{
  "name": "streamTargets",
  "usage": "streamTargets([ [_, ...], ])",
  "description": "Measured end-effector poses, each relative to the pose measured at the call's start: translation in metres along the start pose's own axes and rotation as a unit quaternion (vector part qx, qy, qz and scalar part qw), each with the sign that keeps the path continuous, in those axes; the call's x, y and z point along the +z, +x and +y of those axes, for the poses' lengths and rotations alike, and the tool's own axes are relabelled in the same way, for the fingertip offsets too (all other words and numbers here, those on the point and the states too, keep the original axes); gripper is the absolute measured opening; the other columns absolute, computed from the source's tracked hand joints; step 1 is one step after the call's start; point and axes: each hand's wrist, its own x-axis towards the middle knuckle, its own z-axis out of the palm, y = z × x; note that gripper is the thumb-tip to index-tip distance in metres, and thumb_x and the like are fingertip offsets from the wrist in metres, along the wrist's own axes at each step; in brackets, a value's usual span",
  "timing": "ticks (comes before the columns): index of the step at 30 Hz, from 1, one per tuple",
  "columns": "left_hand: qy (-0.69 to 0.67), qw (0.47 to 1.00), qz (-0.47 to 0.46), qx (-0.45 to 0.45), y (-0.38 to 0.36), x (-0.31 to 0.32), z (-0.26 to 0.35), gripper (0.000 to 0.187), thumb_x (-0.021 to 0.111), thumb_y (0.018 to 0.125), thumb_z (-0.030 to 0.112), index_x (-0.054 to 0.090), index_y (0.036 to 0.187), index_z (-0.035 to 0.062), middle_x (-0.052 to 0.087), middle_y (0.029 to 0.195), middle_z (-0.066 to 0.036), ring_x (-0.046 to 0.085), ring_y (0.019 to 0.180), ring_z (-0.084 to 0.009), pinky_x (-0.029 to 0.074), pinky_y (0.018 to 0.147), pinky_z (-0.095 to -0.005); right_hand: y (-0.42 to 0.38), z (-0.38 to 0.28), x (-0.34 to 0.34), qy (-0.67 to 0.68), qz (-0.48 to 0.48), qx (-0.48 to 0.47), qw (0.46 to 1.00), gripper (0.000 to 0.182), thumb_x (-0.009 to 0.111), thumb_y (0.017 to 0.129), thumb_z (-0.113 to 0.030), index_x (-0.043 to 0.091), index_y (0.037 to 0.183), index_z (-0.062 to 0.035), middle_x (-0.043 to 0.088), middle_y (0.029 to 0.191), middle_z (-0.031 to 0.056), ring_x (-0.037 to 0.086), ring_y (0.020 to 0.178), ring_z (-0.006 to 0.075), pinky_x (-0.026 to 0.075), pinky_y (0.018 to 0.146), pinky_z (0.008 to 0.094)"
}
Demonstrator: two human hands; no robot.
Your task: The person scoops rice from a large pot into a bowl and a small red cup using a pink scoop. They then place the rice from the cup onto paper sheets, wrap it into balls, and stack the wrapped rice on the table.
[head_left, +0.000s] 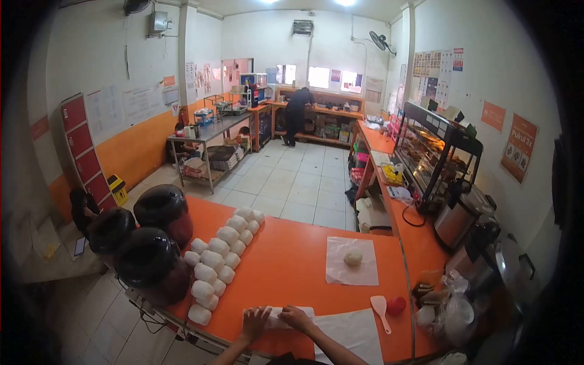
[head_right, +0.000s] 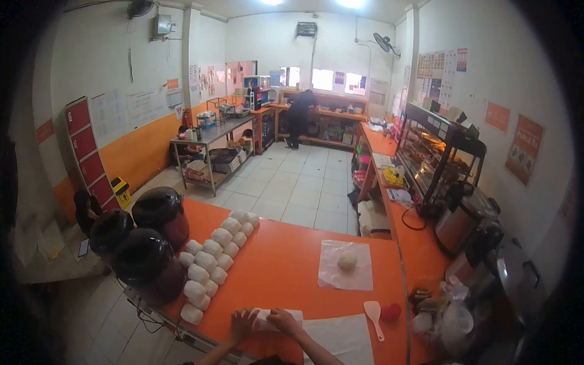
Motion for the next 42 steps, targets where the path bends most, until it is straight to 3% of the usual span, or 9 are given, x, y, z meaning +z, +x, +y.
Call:
streamTargets([
  [3, 0.034, 0.983, -0.173, 0.055, 0.002, 0.007, -0.029, 0.015, 0.06, 0.074, 0.024, 0.056, 0.083, 0.0119, 0.059, 0.089, -0.001, 0.054, 0.087, -0.0199, 0.041, 0.076, -0.0413, 0.001, -0.006, -0.003, -0.029, -0.03, -0.01, 0.999, 0.007, 0.059, 0.079, -0.013, 0.06, 0.078, -0.0061, 0.055, 0.078, 0.0076, 0.057, 0.079, 0.0236, 0.049, 0.066, 0.0345],
  [7, -0.006, 0.956, -0.237, 0.171, -0.019, 0.027, -0.063, 0.009, 0.061, 0.073, 0.023, 0.059, 0.075, 0.0144, 0.061, 0.08, -0.002, 0.059, 0.081, -0.0197, 0.042, 0.074, -0.0391, -0.003, -0.015, -0.008, -0.025, -0.024, -0.02, 0.999, 0.008, 0.058, 0.08, -0.013, 0.057, 0.077, -0.0055, 0.053, 0.077, 0.0073, 0.057, 0.076, 0.0232, 0.049, 0.066, 0.033],
  [12, -0.119, 0.807, -0.572, 0.086, 0.017, -0.041, -0.064, 0.017, 0.056, 0.082, 0.024, 0.062, 0.075, 0.0098, 0.064, 0.079, -0.008, 0.062, 0.079, -0.0242, 0.046, 0.067, -0.0357, -0.011, -0.026, -0.01, 0.033, -0.031, -0.015, 0.999, 0.013, 0.057, 0.084, -0.017, 0.058, 0.081, -0.0046, 0.054, 0.082, 0.009, 0.057, 0.078, 0.0253, 0.048, 0.066, 0.0351],
  [18, -0.322, 0.922, -0.209, -0.053, 0.034, 0.015, -0.042, 0.026, 0.057, 0.084, 0.033, 0.066, 0.091, 0.0096, 0.065, 0.087, -0.012, 0.061, 0.081, -0.0307, 0.048, 0.07, -0.0379, -0.002, -0.021, -0.025, 0.135, -0.131, 0.067, 0.98, 0.016, 0.057, 0.086, -0.017, 0.058, 0.091, -0.0024, 0.055, 0.09, 0.0134, 0.057, 0.086, 0.0296, 0.047, 0.072, 0.0372],
  [24, -0.289, 0.856, -0.426, 0.05, 0.038, 0.068, -0.056, 0.03, 0.064, 0.077, 0.032, 0.067, 0.099, 0.0122, 0.066, 0.089, -0.013, 0.062, 0.082, -0.0301, 0.048, 0.071, -0.0383, 0.023, 0.019, -0.02, 0.013, -0.205, 0.134, 0.97, 0.024, 0.067, 0.074, -0.012, 0.06, 0.095, -0.0029, 0.054, 0.105, 0.0151, 0.055, 0.095, 0.0322, 0.046, 0.08, 0.0419],
  [29, -0.341, 0.844, -0.409, 0.056, 0.039, 0.057, -0.066, 0.027, 0.07, 0.07, 0.028, 0.069, 0.091, 0.0113, 0.066, 0.084, -0.011, 0.063, 0.079, -0.028, 0.049, 0.068, -0.0374, 0.038, 0.024, -0.022, -0.049, -0.325, 0.08, 0.941, 0.028, 0.073, 0.064, -0.014, 0.064, 0.089, -0.0051, 0.06, 0.095, 0.0136, 0.055, 0.099, 0.0309, 0.046, 0.08, 0.041],
  [35, -0.231, 0.902, -0.362, 0.037, 0.009, 0.04, -0.066, 0.021, 0.068, 0.07, 0.025, 0.068, 0.085, 0.0101, 0.065, 0.078, -0.011, 0.064, 0.073, -0.0266, 0.05, 0.062, -0.0389, 0.0, 0.016, -0.014, -0.071, -0.228, 0.121, 0.963, 0.013, 0.064, 0.07, -0.013, 0.059, 0.081, -0.0062, 0.061, 0.085, 0.0109, 0.059, 0.087, 0.0266, 0.048, 0.07, 0.0366],
  [38, -0.217, 0.936, -0.277, -0.01, -0.023, 0.032, -0.046, 0.018, 0.064, 0.074, 0.022, 0.066, 0.087, 0.0098, 0.063, 0.075, -0.01, 0.063, 0.07, -0.0262, 0.049, 0.059, -0.0382, -0.041, 0.04, 0.039, -0.067, -0.027, 0.02, 0.997, 0.006, 0.06, 0.073, -0.01, 0.056, 0.077, -0.0068, 0.057, 0.084, 0.0095, 0.059, 0.082, 0.0249, 0.048, 0.069, 0.0345],
  [42, -0.187, 0.963, -0.192, -0.025, -0.061, 0.031, -0.02, 0.019, 0.059, 0.078, 0.018, 0.063, 0.094, 0.009, 0.061, 0.077, -0.009, 0.062, 0.071, -0.0256, 0.049, 0.056, -0.0359, -0.067, -0.012, 0.023, -0.028, 0.008, 0.058, 0.998, 0.014, 0.058, 0.073, -0.007, 0.055, 0.087, -0.0041, 0.054, 0.09, 0.0084, 0.056, 0.088, 0.023, 0.048, 0.074, 0.032],
])
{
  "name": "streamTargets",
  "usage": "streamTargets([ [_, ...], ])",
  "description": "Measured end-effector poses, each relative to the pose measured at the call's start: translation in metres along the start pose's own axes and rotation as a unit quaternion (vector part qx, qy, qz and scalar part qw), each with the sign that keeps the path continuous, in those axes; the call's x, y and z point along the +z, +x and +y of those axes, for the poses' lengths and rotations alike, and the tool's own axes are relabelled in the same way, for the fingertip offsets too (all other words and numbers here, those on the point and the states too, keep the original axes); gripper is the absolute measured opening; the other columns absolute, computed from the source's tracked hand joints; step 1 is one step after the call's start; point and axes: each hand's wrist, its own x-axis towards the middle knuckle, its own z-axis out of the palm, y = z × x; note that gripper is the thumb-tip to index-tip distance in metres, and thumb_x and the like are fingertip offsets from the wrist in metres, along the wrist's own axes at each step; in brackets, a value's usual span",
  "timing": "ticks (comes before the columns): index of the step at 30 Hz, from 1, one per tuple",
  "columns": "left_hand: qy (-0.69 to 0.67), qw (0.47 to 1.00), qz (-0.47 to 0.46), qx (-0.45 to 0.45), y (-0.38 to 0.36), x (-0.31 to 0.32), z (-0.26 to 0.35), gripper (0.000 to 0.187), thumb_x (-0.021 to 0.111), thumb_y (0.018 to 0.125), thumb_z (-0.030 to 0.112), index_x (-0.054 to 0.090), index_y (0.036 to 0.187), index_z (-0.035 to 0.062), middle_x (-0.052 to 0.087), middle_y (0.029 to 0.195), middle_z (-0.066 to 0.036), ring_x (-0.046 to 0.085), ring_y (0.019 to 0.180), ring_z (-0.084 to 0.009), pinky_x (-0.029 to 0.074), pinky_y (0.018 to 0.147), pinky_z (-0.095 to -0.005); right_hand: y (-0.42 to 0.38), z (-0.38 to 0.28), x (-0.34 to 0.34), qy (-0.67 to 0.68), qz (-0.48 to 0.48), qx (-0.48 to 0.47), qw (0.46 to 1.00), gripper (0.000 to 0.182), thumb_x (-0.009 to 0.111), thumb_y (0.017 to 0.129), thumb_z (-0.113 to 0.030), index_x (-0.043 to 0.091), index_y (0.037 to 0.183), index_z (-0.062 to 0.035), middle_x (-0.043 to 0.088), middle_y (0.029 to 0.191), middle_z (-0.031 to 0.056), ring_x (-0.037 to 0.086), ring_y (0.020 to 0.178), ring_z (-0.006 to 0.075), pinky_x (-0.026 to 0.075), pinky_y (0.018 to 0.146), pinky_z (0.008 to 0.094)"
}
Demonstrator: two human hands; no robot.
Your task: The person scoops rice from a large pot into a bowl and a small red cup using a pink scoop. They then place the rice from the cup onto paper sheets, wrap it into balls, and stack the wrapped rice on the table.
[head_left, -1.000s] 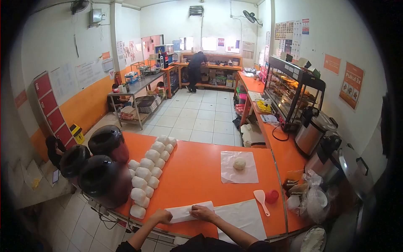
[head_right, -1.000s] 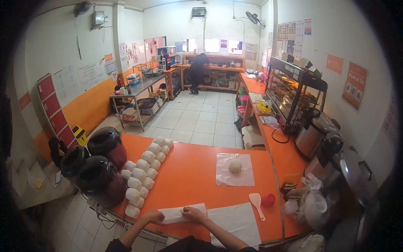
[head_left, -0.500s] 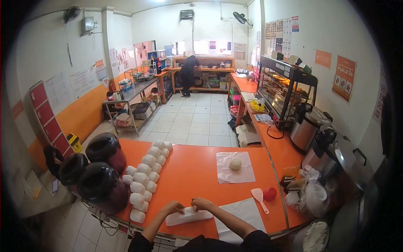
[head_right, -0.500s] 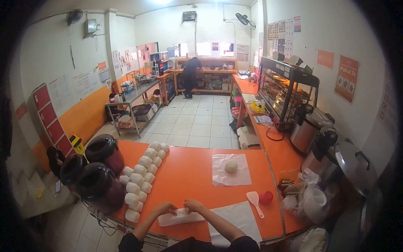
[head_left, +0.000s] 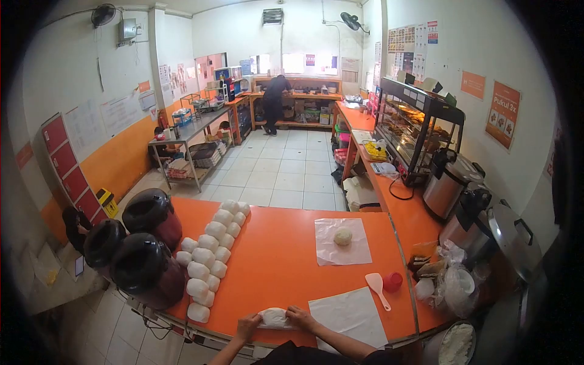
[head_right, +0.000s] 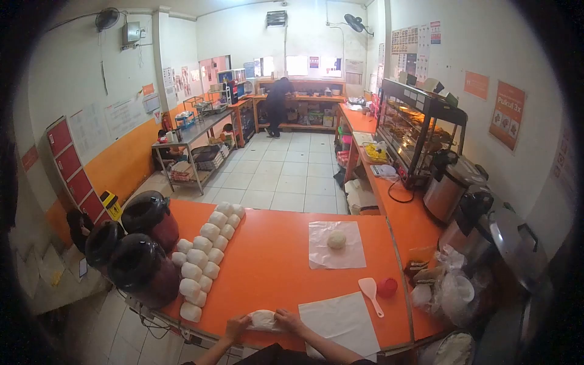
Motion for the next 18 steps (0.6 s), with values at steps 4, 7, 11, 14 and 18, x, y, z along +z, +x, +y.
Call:
streamTargets([
  [4, -0.047, 0.997, 0.02, 0.058, -0.014, -0.017, 0.006, 0.025, 0.06, 0.08, 0.018, 0.059, 0.102, 0.006, 0.061, 0.084, -0.011, 0.063, 0.078, -0.0268, 0.051, 0.061, -0.0351, -0.018, -0.017, -0.015, -0.027, -0.018, -0.037, 0.999, 0.028, 0.058, 0.076, -0.01, 0.055, 0.102, -0.0012, 0.053, 0.101, 0.0114, 0.055, 0.095, 0.0254, 0.048, 0.079, 0.0322],
  [7, -0.125, 0.989, 0.02, 0.082, -0.016, -0.038, 0.009, 0.03, 0.062, 0.08, 0.019, 0.057, 0.106, 0.0051, 0.06, 0.091, -0.012, 0.062, 0.082, -0.0287, 0.052, 0.066, -0.0354, -0.026, -0.041, -0.037, -0.066, -0.025, -0.034, 0.997, 0.032, 0.058, 0.08, -0.013, 0.053, 0.109, -0.0003, 0.052, 0.11, 0.0137, 0.053, 0.102, 0.0273, 0.046, 0.085, 0.0324],
  [11, -0.13, 0.982, 0.022, 0.135, -0.014, -0.05, 0.011, 0.034, 0.066, 0.077, 0.02, 0.057, 0.106, 0.0045, 0.058, 0.101, -0.011, 0.062, 0.083, -0.0299, 0.052, 0.073, -0.0365, -0.024, -0.06, -0.048, -0.031, -0.049, 0.008, 0.998, 0.04, 0.057, 0.077, -0.016, 0.05, 0.111, 0.0018, 0.052, 0.111, 0.0135, 0.052, 0.103, 0.028, 0.044, 0.088, 0.0342],
  [14, -0.094, 0.979, -0.008, 0.179, -0.013, -0.031, -0.002, 0.034, 0.069, 0.073, 0.017, 0.057, 0.103, 0.0038, 0.059, 0.1, -0.009, 0.062, 0.082, -0.0277, 0.051, 0.076, -0.0357, -0.027, -0.045, -0.031, 0.001, -0.035, 0.011, 0.999, 0.037, 0.057, 0.079, -0.015, 0.052, 0.113, -0.0036, 0.057, 0.105, 0.0127, 0.055, 0.101, 0.0268, 0.047, 0.083, 0.0335],
  [18, -0.161, 0.98, -0.096, 0.069, -0.008, -0.038, -0.004, 0.028, 0.069, 0.072, 0.008, 0.055, 0.096, 0.0021, 0.063, 0.086, -0.008, 0.063, 0.077, -0.0228, 0.051, 0.073, -0.0326, -0.028, -0.044, -0.035, 0.08, 0.017, 0.033, 0.996, 0.033, 0.057, 0.078, -0.011, 0.058, 0.111, -0.0103, 0.061, 0.098, 0.0094, 0.06, 0.091, 0.0244, 0.05, 0.076, 0.0326],
])
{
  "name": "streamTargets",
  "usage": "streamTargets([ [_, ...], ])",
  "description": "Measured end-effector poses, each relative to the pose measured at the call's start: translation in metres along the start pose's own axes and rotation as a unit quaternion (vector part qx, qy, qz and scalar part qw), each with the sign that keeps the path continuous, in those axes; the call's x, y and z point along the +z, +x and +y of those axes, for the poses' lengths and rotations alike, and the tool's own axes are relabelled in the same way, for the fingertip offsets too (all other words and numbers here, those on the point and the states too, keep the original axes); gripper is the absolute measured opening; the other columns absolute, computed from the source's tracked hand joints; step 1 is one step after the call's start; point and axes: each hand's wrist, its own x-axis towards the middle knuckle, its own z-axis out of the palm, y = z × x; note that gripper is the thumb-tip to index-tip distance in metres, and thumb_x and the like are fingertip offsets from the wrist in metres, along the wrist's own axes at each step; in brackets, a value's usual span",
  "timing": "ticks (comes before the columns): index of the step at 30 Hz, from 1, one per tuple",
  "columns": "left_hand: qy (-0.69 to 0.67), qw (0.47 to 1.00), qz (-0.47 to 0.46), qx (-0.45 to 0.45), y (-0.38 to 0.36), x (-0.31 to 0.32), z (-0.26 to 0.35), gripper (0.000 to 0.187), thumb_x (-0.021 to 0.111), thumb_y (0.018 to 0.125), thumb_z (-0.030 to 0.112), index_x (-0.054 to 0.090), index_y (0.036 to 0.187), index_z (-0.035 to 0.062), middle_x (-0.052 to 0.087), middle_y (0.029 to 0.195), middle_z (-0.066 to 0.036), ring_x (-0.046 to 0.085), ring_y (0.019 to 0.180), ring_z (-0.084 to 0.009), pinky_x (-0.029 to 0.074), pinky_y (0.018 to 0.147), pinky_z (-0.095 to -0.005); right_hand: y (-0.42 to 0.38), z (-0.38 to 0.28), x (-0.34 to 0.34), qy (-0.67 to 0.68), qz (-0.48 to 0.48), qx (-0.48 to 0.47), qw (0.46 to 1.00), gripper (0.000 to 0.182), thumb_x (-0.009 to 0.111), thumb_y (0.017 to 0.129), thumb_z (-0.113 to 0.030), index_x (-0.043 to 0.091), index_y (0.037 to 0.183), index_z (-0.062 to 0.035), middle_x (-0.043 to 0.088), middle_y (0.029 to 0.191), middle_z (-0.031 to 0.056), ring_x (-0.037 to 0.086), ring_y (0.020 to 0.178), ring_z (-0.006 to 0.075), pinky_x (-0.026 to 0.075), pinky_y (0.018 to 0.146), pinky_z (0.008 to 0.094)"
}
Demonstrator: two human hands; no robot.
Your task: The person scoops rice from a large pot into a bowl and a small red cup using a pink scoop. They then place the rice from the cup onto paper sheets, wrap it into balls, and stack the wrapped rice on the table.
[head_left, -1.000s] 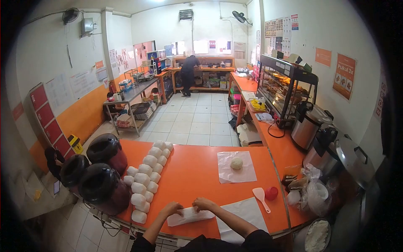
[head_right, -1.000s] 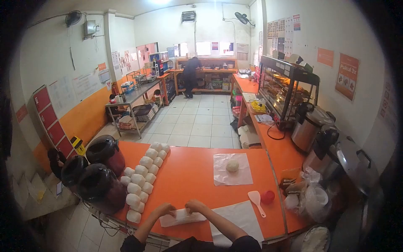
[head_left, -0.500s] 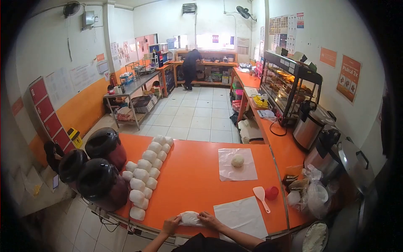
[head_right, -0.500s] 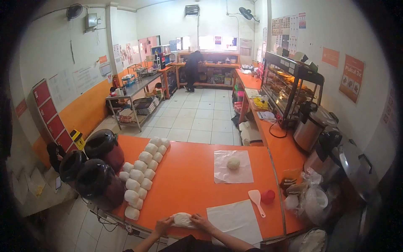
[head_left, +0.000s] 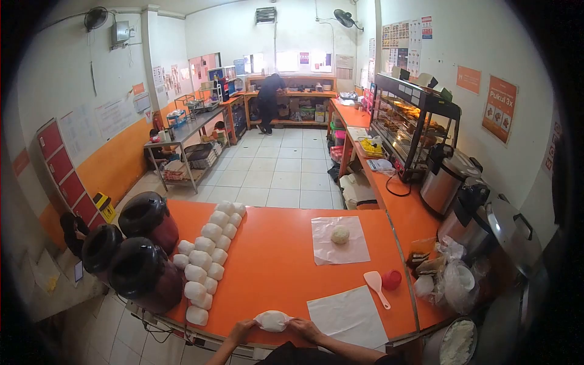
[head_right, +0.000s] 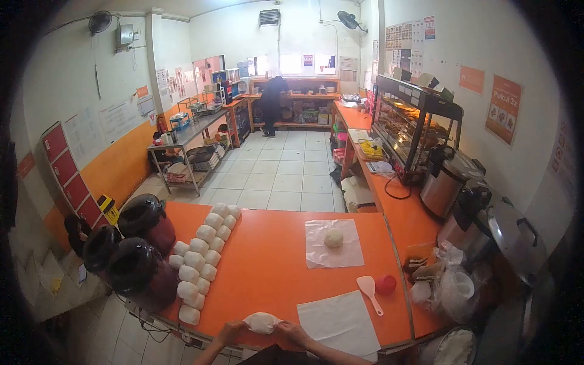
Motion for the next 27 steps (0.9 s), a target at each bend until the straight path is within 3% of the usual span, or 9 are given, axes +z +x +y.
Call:
streamTargets([
  [3, -0.135, 0.989, 0.017, -0.066, 0.014, 0.008, -0.014, 0.023, 0.067, 0.072, 0.005, 0.055, 0.092, 0.0025, 0.064, 0.075, -0.009, 0.064, 0.073, -0.0213, 0.051, 0.066, -0.031, 0.013, -0.023, -0.02, 0.005, 0.004, 0.003, 1.0, 0.029, 0.061, 0.074, -0.008, 0.063, 0.103, -0.0096, 0.063, 0.095, 0.0083, 0.061, 0.087, 0.0238, 0.05, 0.074, 0.0333],
  [6, -0.269, 0.957, 0.018, -0.102, 0.024, 0.017, -0.036, 0.018, 0.069, 0.069, 0.003, 0.059, 0.085, 0.0027, 0.065, 0.074, -0.01, 0.065, 0.069, -0.0205, 0.051, 0.062, -0.0298, 0.004, 0.021, 0.026, 0.082, 0.013, 0.128, 0.988, 0.02, 0.064, 0.071, -0.006, 0.067, 0.091, -0.0067, 0.066, 0.087, 0.0096, 0.061, 0.085, 0.0233, 0.05, 0.073, 0.0333],
  [9, -0.197, 0.968, -0.091, -0.129, 0.043, 0.002, -0.043, 0.018, 0.071, 0.067, 0.007, 0.061, 0.081, 0.0028, 0.065, 0.075, -0.01, 0.065, 0.07, -0.0217, 0.051, 0.062, -0.0313, 0.018, 0.027, 0.027, 0.117, 0.023, 0.176, 0.977, 0.014, 0.069, 0.071, -0.017, 0.068, 0.083, -0.0107, 0.066, 0.081, 0.0127, 0.062, 0.078, 0.0271, 0.049, 0.068, 0.0367],
  [12, -0.058, 0.965, -0.231, -0.111, 0.069, 0.011, -0.063, 0.031, 0.077, 0.061, 0.017, 0.06, 0.083, 0.0033, 0.065, 0.074, -0.011, 0.065, 0.07, -0.0232, 0.051, 0.063, -0.0326, 0.04, 0.04, 0.032, 0.103, -0.14, 0.303, 0.937, 0.012, 0.067, 0.071, -0.01, 0.067, 0.081, -0.0051, 0.066, 0.086, 0.0147, 0.063, 0.078, 0.0265, 0.05, 0.07, 0.0373],
  [15, 0.071, 0.918, -0.365, -0.137, 0.099, 0.015, -0.058, 0.046, 0.082, 0.051, 0.022, 0.06, 0.089, 0.0055, 0.066, 0.077, -0.011, 0.064, 0.073, -0.0248, 0.051, 0.065, -0.0353, 0.062, 0.029, 0.028, -0.029, -0.217, 0.295, 0.93, 0.021, 0.07, 0.069, -0.016, 0.065, 0.086, -0.0048, 0.066, 0.082, 0.0141, 0.063, 0.075, 0.0317, 0.05, 0.067, 0.0412],
  [18, 0.17, 0.941, -0.274, -0.104, 0.11, 0.001, -0.033, 0.05, 0.084, 0.046, 0.02, 0.062, 0.089, 0.0073, 0.065, 0.081, -0.01, 0.064, 0.078, -0.0258, 0.051, 0.067, -0.0364, 0.072, 0.015, 0.013, -0.15, -0.167, 0.258, 0.94, 0.027, 0.069, 0.069, -0.019, 0.062, 0.09, -0.0039, 0.064, 0.085, 0.015, 0.061, 0.081, 0.0345, 0.049, 0.071, 0.0415],
  [21, 0.134, 0.948, -0.283, -0.062, 0.112, 0.015, -0.051, 0.046, 0.082, 0.049, 0.017, 0.058, 0.086, 0.0052, 0.063, 0.083, -0.011, 0.06, 0.077, -0.029, 0.049, 0.066, -0.0396, 0.068, 0.034, 0.023, -0.06, -0.11, 0.196, 0.972, 0.026, 0.068, 0.069, -0.017, 0.059, 0.088, -0.0035, 0.061, 0.093, 0.017, 0.058, 0.088, 0.0364, 0.047, 0.075, 0.0399],
  [24, 0.04, 0.993, -0.103, 0.038, 0.087, 0.012, -0.056, 0.043, 0.081, 0.057, 0.013, 0.059, 0.092, 0.0048, 0.064, 0.082, -0.008, 0.062, 0.08, -0.0261, 0.051, 0.069, -0.0372, 0.061, 0.051, 0.025, 0.037, -0.126, 0.12, 0.984, 0.021, 0.066, 0.074, -0.015, 0.057, 0.089, -0.0036, 0.058, 0.099, 0.0159, 0.057, 0.093, 0.031, 0.046, 0.079, 0.0365],
  [27, -0.302, 0.944, -0.086, -0.097, 0.062, 0.013, -0.05, 0.031, 0.075, 0.069, 0.011, 0.056, 0.093, 0.0016, 0.064, 0.091, -0.01, 0.061, 0.084, -0.0211, 0.051, 0.073, -0.0354, 0.053, 0.046, 0.016, 0.245, -0.161, 0.227, 0.929, 0.018, 0.063, 0.08, -0.015, 0.057, 0.092, -0.0038, 0.058, 0.094, 0.0105, 0.058, 0.091, 0.0235, 0.047, 0.077, 0.033],
])
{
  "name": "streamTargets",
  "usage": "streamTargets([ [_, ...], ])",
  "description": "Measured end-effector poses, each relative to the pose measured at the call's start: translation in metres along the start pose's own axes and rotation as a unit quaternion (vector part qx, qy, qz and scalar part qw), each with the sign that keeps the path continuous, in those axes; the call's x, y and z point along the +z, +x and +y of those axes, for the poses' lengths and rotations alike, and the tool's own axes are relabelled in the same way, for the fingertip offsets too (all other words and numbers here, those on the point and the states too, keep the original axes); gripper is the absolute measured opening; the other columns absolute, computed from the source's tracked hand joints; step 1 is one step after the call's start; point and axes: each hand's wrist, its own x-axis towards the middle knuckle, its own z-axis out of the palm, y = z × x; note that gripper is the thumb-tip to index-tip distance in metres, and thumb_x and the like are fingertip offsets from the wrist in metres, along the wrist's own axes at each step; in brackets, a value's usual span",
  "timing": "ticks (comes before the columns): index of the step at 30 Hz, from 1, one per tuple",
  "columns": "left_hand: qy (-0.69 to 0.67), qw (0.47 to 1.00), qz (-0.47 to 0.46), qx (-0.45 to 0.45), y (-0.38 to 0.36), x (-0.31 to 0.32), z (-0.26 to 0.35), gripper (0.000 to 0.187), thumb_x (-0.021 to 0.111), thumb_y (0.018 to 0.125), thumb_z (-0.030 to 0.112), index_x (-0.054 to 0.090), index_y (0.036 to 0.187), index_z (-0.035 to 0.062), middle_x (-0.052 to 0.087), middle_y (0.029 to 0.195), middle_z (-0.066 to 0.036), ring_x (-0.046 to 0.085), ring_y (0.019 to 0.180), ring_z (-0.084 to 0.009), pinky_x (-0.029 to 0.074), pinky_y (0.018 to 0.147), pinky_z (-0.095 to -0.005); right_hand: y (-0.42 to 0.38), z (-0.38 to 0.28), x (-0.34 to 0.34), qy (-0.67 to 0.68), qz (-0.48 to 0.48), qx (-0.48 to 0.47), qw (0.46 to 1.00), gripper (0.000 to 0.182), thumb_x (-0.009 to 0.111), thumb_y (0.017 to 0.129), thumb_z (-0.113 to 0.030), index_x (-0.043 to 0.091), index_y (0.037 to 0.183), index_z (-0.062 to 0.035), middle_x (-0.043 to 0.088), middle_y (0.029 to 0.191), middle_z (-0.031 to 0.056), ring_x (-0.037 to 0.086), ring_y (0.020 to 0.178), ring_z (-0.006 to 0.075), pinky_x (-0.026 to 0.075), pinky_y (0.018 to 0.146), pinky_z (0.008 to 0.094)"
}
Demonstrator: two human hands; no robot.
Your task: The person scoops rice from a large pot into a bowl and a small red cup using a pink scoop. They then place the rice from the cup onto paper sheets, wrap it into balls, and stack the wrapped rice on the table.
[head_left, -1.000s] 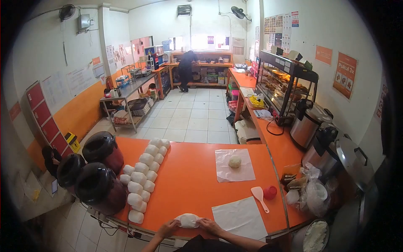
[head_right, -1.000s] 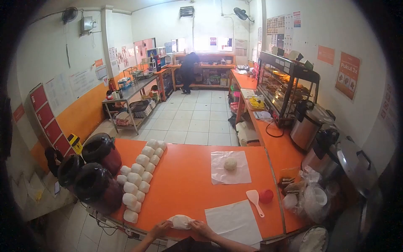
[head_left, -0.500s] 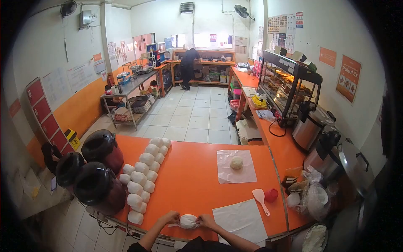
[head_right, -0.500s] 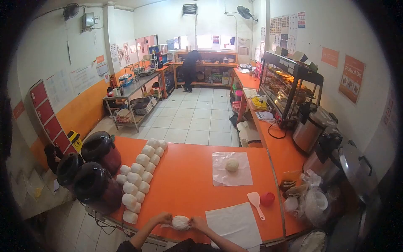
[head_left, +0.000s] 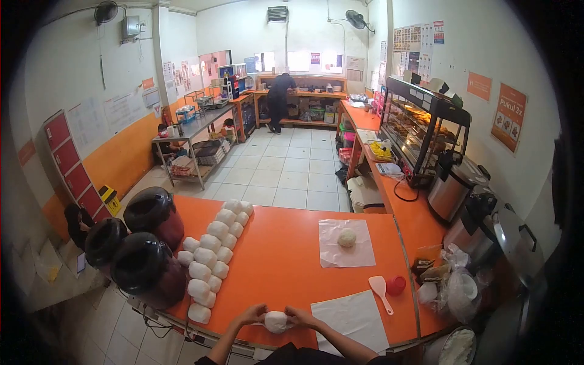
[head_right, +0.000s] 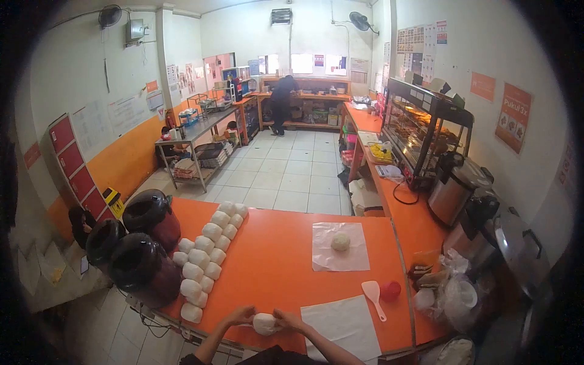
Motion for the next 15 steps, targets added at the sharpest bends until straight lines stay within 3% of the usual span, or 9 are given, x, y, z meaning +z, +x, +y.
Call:
streamTargets([
  [3, -0.156, 0.975, -0.024, -0.156, -0.024, 0.015, 0.004, 0.028, 0.068, 0.079, 0.009, 0.056, 0.102, -0.0015, 0.062, 0.104, -0.013, 0.06, 0.091, -0.0181, 0.05, 0.076, -0.0328, -0.025, -0.023, -0.017, 0.129, -0.062, -0.026, 0.989, 0.015, 0.06, 0.085, -0.014, 0.056, 0.095, -0.0042, 0.058, 0.091, 0.0053, 0.057, 0.088, 0.0155, 0.046, 0.075, 0.0297],
  [6, -0.274, 0.96, -0.04, -0.047, -0.044, 0.026, 0.028, 0.033, 0.065, 0.081, 0.008, 0.055, 0.109, -0.0051, 0.063, 0.103, -0.014, 0.061, 0.09, -0.018, 0.051, 0.077, -0.0327, -0.048, -0.031, -0.016, 0.353, -0.066, 0.005, 0.933, 0.015, 0.061, 0.085, -0.015, 0.055, 0.095, -0.0047, 0.059, 0.092, 0.0034, 0.056, 0.084, 0.0124, 0.047, 0.074, 0.0278],
  [7, -0.31, 0.948, -0.039, -0.068, -0.045, 0.032, 0.01, 0.034, 0.064, 0.081, 0.005, 0.055, 0.112, -0.0063, 0.064, 0.1, -0.012, 0.062, 0.089, -0.018, 0.051, 0.077, -0.0317, -0.051, -0.027, -0.018, 0.343, -0.069, 0.032, 0.936, 0.015, 0.06, 0.086, -0.012, 0.055, 0.097, -0.0044, 0.058, 0.094, 0.0026, 0.057, 0.087, 0.0111, 0.048, 0.077, 0.0287],
  [10, -0.314, 0.947, 0.016, -0.059, -0.044, 0.037, 0.056, 0.027, 0.064, 0.08, 0.003, 0.059, 0.106, -0.006, 0.064, 0.101, -0.013, 0.062, 0.09, -0.0177, 0.051, 0.077, -0.032, -0.054, -0.03, -0.008, 0.543, -0.073, -0.012, 0.837, 0.025, 0.064, 0.084, -0.023, 0.056, 0.1, -0.0053, 0.06, 0.091, 0.001, 0.057, 0.081, 0.0095, 0.046, 0.072, 0.0266],
  [13, -0.436, 0.898, 0.062, 0.026, -0.024, 0.051, 0.053, 0.027, 0.065, 0.08, 0.004, 0.06, 0.105, -0.0045, 0.063, 0.103, -0.012, 0.061, 0.09, -0.0179, 0.051, 0.077, -0.0325, -0.044, -0.03, 0.004, 0.615, -0.073, -0.009, 0.785, 0.032, 0.065, 0.082, -0.026, 0.056, 0.104, -0.005, 0.061, 0.096, 0.0028, 0.059, 0.084, 0.0117, 0.048, 0.075, 0.0284],
  [15, -0.509, 0.855, 0.058, 0.084, -0.01, 0.058, 0.071, 0.027, 0.066, 0.079, 0.005, 0.06, 0.105, -0.0028, 0.064, 0.101, -0.011, 0.061, 0.089, -0.0179, 0.051, 0.078, -0.0334, -0.053, -0.07, -0.003, 0.624, -0.037, -0.019, 0.78, 0.034, 0.066, 0.082, -0.026, 0.055, 0.106, -0.0046, 0.061, 0.097, 0.0035, 0.06, 0.086, 0.013, 0.049, 0.077, 0.0296],
])
